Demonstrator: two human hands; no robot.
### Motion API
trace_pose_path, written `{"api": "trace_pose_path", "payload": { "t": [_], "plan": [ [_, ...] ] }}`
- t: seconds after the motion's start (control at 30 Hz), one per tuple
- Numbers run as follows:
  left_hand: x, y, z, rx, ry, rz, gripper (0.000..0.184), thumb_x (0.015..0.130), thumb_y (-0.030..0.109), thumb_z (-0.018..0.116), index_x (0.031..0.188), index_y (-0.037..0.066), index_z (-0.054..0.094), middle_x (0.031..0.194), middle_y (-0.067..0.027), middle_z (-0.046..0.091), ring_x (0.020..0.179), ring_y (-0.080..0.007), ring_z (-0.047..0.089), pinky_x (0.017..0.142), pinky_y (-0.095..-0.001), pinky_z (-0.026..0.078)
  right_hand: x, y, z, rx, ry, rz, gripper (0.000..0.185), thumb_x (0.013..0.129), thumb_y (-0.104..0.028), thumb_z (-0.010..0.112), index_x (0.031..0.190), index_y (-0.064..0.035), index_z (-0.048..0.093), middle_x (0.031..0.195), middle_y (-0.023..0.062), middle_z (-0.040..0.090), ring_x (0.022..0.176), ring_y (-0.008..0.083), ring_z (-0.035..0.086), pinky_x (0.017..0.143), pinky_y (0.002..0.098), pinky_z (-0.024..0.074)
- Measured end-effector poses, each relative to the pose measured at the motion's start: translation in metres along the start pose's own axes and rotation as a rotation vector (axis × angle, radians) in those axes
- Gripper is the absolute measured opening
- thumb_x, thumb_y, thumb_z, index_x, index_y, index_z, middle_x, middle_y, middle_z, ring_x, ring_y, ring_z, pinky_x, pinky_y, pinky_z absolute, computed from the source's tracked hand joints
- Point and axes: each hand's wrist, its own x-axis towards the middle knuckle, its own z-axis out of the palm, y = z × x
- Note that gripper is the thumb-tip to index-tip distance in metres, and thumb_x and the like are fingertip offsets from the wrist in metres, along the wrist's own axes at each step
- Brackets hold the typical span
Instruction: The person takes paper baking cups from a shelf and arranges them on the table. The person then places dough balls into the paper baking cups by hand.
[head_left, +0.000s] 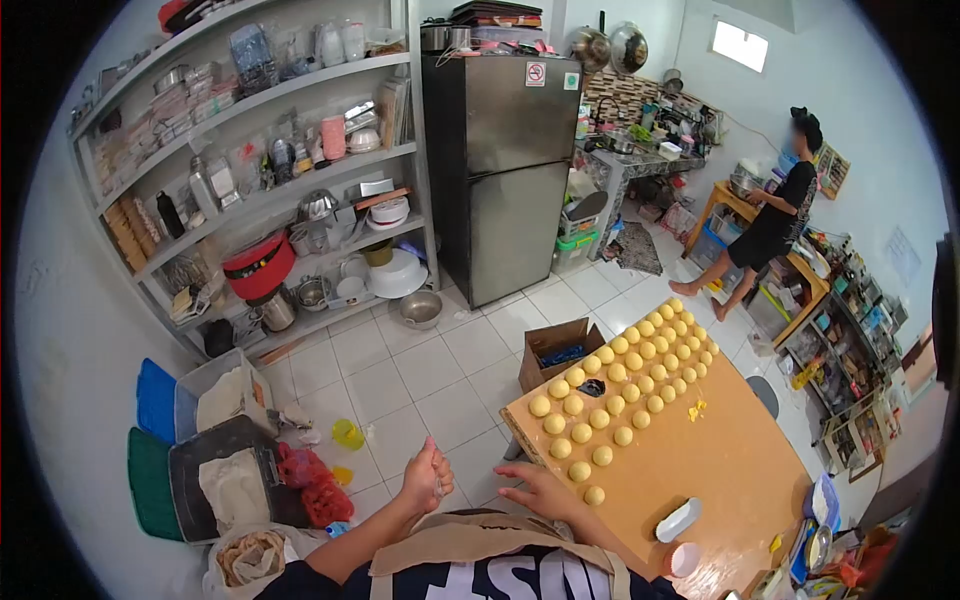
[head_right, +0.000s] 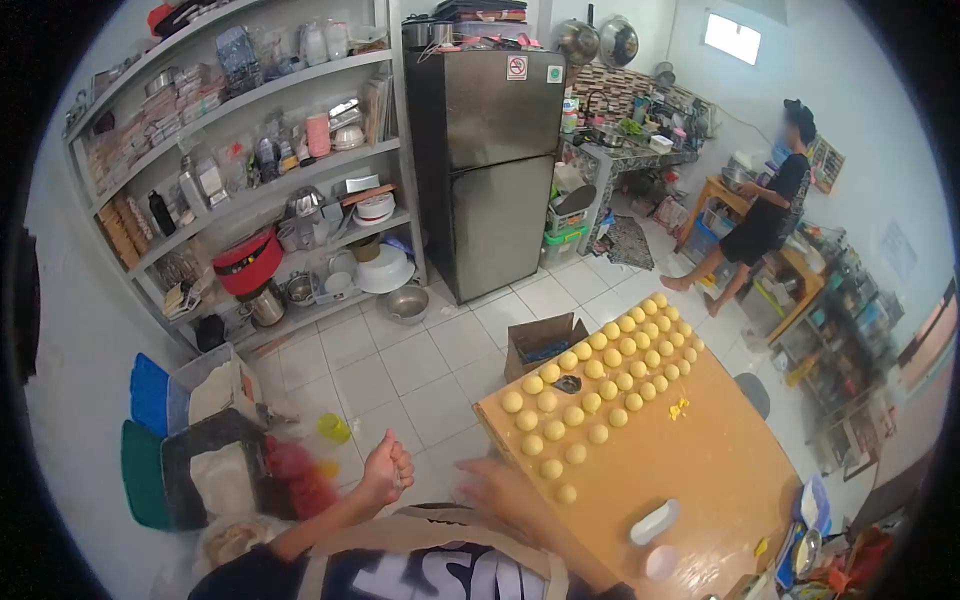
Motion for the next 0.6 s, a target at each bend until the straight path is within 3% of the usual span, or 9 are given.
{"api": "trace_pose_path", "payload": {
  "t": [0.07,0.17,0.27,0.37,0.47,0.53,0.6],
  "plan": [
    [0.015,-0.004,-0.006,-0.002,0.071,0.058,0.051,0.095,0.056,0.038,0.062,0.019,0.029,0.051,0.0049,0.022,0.040,-0.0101,0.022,0.036,-0.0277,0.018,-0.011,0.025,-0.009,0.001,0.029,0.009,0.041,0.088,-0.027,0.064,0.124,-0.0076,0.056,0.116,0.0119,0.062,0.103,0.0234,0.059,0.085,0.0363,0.0480],
    [0.064,-0.029,-0.080,0.042,0.187,0.056,0.045,0.093,0.058,0.043,0.073,0.018,0.046,0.060,0.0006,0.042,0.048,-0.0149,0.042,0.043,-0.0308,0.036,-0.029,0.049,-0.028,0.093,0.070,0.081,0.041,0.088,-0.026,0.065,0.123,-0.0075,0.057,0.114,0.0104,0.063,0.103,0.0219,0.060,0.085,0.0356,0.0478],
    [0.073,-0.037,-0.068,-0.197,0.444,0.133,0.037,0.093,0.047,0.050,0.100,0.012,0.055,0.089,-0.0078,0.058,0.076,-0.0224,0.058,0.068,-0.0369,0.049,-0.043,0.041,-0.055,0.181,0.105,0.206,0.040,0.088,-0.025,0.065,0.123,-0.0072,0.057,0.114,0.0098,0.064,0.103,0.0215,0.060,0.087,0.0355,0.0473],
    [0.090,-0.059,-0.115,-0.322,0.248,0.131,0.041,0.092,0.034,0.051,0.122,0.007,0.048,0.118,-0.0131,0.055,0.103,-0.0275,0.056,0.092,-0.0421,0.044,-0.055,0.052,-0.067,0.094,0.126,0.262,0.039,0.088,-0.024,0.064,0.122,-0.0069,0.058,0.114,0.0094,0.064,0.104,0.0214,0.060,0.089,0.0358,0.0469],
    [0.142,-0.103,-0.197,-0.186,0.329,0.126,0.036,0.088,0.021,0.054,0.119,0.004,0.048,0.117,-0.0131,0.055,0.105,-0.0282,0.057,0.091,-0.0463,0.046,-0.062,0.068,-0.067,0.094,0.150,0.293,0.038,0.088,-0.023,0.064,0.122,-0.0069,0.058,0.114,0.0090,0.064,0.104,0.0214,0.060,0.089,0.0361,0.0469],
    [0.162,-0.123,-0.251,0.388,0.218,0.226,0.041,0.085,0.015,0.058,0.122,0.003,0.043,0.119,-0.0138,0.054,0.106,-0.0308,0.057,0.088,-0.0508,0.047,-0.065,0.070,-0.067,0.101,0.185,0.305,0.038,0.088,-0.023,0.064,0.122,-0.0067,0.058,0.114,0.0088,0.064,0.104,0.0215,0.060,0.089,0.0361,0.0470],
    [0.179,-0.115,-0.245,0.527,0.293,0.193,0.051,0.082,0.010,0.063,0.125,0.004,0.038,0.121,-0.0145,0.052,0.106,-0.0330,0.056,0.082,-0.0533,0.049,-0.062,0.057,-0.074,0.107,0.207,0.362,0.037,0.088,-0.022,0.063,0.122,-0.0066,0.058,0.115,0.0087,0.064,0.104,0.0216,0.060,0.089,0.0359,0.0472]
  ]
}}
